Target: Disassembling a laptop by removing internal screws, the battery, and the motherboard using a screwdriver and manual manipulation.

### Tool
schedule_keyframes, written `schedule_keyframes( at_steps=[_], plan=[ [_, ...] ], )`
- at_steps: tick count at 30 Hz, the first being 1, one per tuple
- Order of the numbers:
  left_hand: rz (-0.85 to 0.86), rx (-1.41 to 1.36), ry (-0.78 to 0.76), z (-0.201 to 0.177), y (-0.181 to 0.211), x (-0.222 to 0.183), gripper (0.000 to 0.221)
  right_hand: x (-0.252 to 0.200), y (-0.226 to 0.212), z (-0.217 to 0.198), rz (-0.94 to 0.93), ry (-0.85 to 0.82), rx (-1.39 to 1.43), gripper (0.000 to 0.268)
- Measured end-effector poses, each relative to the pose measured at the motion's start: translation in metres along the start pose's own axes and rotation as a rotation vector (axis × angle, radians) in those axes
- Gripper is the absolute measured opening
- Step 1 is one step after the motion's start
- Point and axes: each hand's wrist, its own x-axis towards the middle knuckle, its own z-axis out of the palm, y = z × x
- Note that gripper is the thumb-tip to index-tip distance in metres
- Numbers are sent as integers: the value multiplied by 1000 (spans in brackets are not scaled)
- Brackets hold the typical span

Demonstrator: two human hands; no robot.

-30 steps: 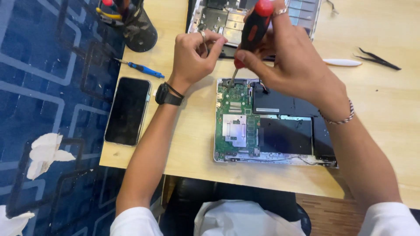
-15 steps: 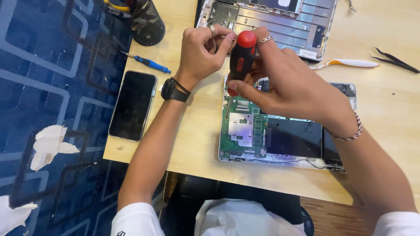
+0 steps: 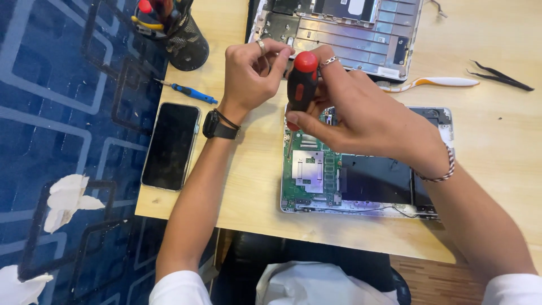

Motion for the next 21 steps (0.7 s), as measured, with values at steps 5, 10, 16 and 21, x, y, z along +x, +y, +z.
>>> schedule_keyframes(
  at_steps=[5,10,16,21],
  plan=[
    [11,-4,-10,1,-1,0,14,-1,0,0,-4,-1,-6,47],
    [-13,19,-25,2,0,-2,13,-3,7,1,-82,-3,-18,45],
    [-165,-58,-137,-15,27,11,15,-5,1,-13,-306,-79,37,22],
    [-479,-55,-415,-37,74,3,27,1,2,-17,-377,-122,58,24]
  ],
)
